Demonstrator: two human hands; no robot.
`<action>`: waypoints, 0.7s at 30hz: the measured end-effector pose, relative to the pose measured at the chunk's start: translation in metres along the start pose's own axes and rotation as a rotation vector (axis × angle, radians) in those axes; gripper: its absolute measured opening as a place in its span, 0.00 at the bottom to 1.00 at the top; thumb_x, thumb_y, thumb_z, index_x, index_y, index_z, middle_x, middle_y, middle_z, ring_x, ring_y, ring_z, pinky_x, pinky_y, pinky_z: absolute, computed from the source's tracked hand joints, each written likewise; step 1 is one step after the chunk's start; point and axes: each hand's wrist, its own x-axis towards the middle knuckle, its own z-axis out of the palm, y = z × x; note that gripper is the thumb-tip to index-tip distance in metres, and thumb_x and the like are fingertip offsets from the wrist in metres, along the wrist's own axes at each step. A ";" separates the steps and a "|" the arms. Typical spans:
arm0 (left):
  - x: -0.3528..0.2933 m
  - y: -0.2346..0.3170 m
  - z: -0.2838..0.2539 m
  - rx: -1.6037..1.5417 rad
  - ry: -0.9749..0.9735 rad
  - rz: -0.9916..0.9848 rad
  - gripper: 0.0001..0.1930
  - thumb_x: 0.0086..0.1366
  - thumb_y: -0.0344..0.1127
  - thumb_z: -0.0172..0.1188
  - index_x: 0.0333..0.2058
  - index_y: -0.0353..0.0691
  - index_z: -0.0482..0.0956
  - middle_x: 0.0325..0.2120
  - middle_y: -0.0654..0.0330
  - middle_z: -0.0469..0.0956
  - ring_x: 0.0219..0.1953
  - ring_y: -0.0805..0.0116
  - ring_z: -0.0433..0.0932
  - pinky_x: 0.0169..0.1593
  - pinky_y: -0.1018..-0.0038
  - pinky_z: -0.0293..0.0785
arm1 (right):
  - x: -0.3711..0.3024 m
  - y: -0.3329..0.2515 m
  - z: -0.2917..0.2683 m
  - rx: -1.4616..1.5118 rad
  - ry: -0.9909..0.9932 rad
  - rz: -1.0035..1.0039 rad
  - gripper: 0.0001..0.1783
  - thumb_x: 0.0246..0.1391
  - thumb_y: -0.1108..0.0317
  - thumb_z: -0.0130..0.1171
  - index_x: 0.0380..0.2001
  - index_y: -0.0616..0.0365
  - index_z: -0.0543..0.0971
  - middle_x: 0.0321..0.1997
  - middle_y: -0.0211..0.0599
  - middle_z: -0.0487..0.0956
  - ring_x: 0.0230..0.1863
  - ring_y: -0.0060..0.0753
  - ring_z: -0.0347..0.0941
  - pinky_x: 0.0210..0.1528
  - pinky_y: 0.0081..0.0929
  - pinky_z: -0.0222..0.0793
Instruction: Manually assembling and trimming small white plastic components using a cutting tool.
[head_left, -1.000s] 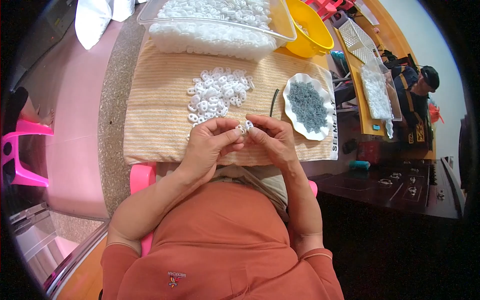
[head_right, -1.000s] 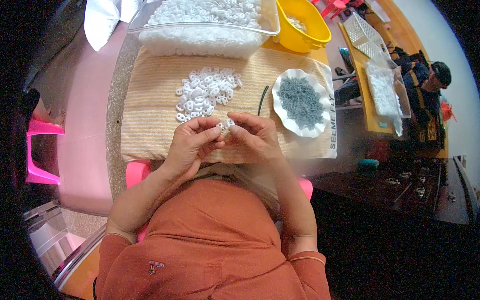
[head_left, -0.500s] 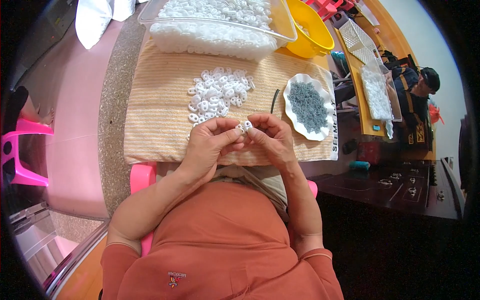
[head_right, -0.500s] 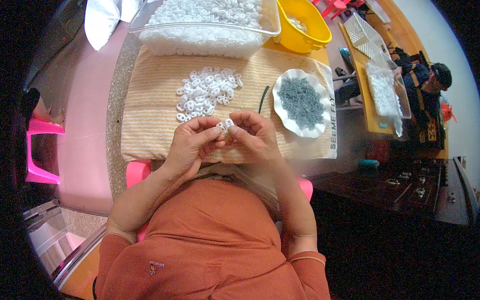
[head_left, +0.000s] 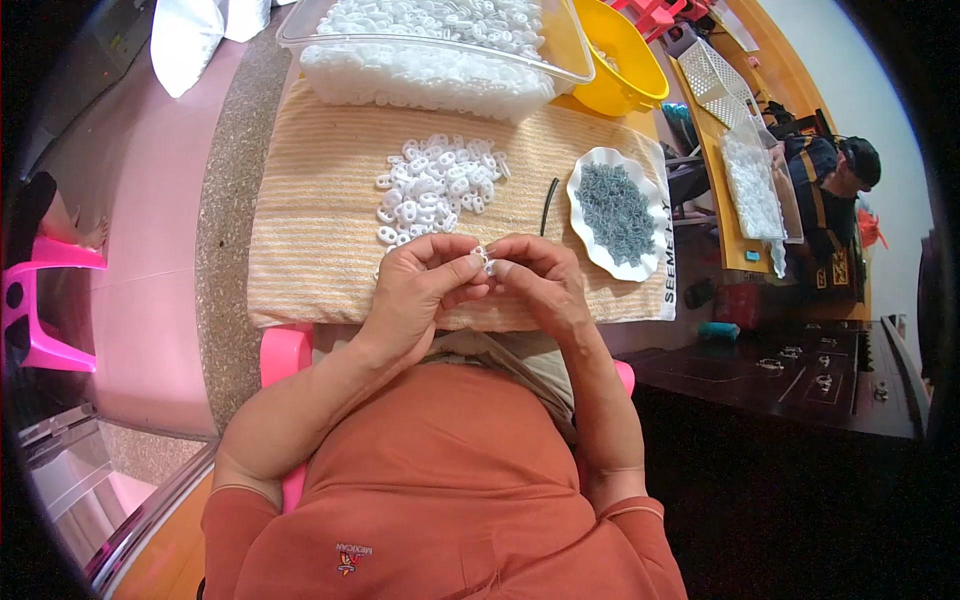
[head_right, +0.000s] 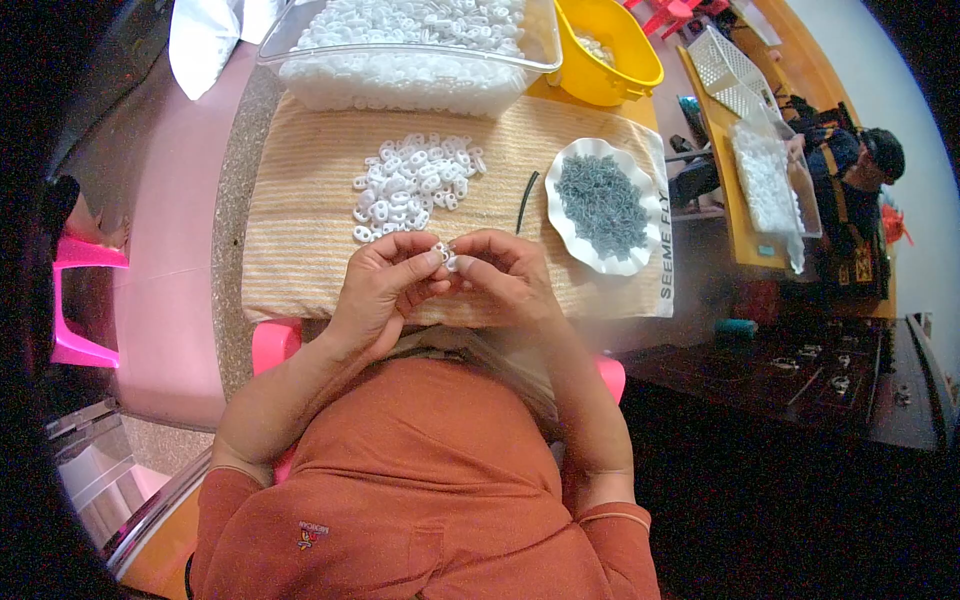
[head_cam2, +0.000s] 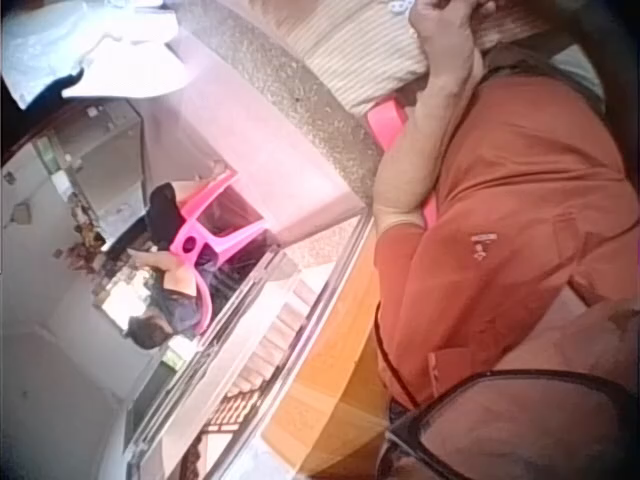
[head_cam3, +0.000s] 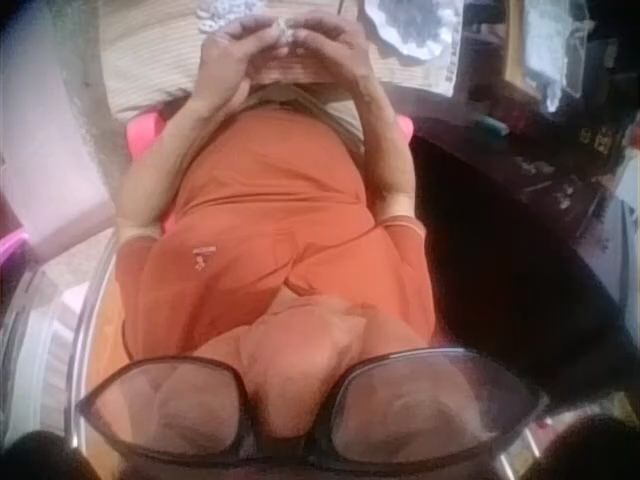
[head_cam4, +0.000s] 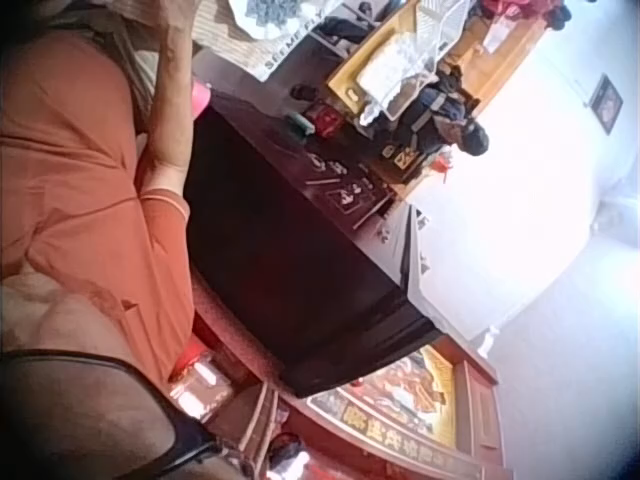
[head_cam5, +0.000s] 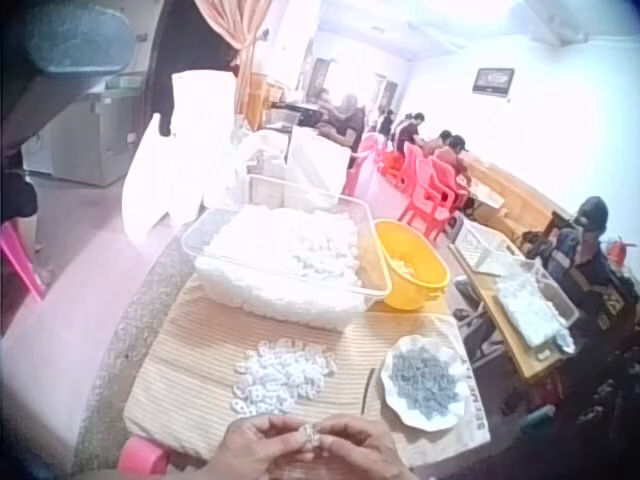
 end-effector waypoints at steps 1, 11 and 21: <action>0.000 0.000 0.000 0.000 0.001 0.000 0.08 0.61 0.26 0.60 0.39 0.34 0.76 0.31 0.58 0.79 0.31 0.71 0.80 0.37 0.78 0.81 | -0.001 0.000 0.000 0.022 0.014 0.070 0.08 0.55 0.77 0.56 0.38 0.65 0.77 0.36 0.34 0.79 0.37 0.20 0.75 0.39 0.17 0.72; -0.001 0.001 0.003 -0.048 0.000 -0.019 0.07 0.61 0.26 0.59 0.39 0.35 0.76 0.30 0.58 0.79 0.30 0.72 0.80 0.37 0.78 0.81 | 0.000 0.008 0.000 0.154 0.027 -0.005 0.08 0.54 0.75 0.60 0.37 0.66 0.77 0.35 0.38 0.81 0.35 0.24 0.78 0.38 0.20 0.75; -0.001 0.001 0.002 -0.084 -0.008 -0.013 0.08 0.61 0.26 0.59 0.40 0.35 0.76 0.29 0.57 0.80 0.30 0.70 0.81 0.37 0.78 0.81 | -0.002 0.006 0.004 0.232 0.033 -0.009 0.14 0.51 0.77 0.62 0.43 0.66 0.78 0.38 0.40 0.82 0.38 0.25 0.78 0.42 0.20 0.75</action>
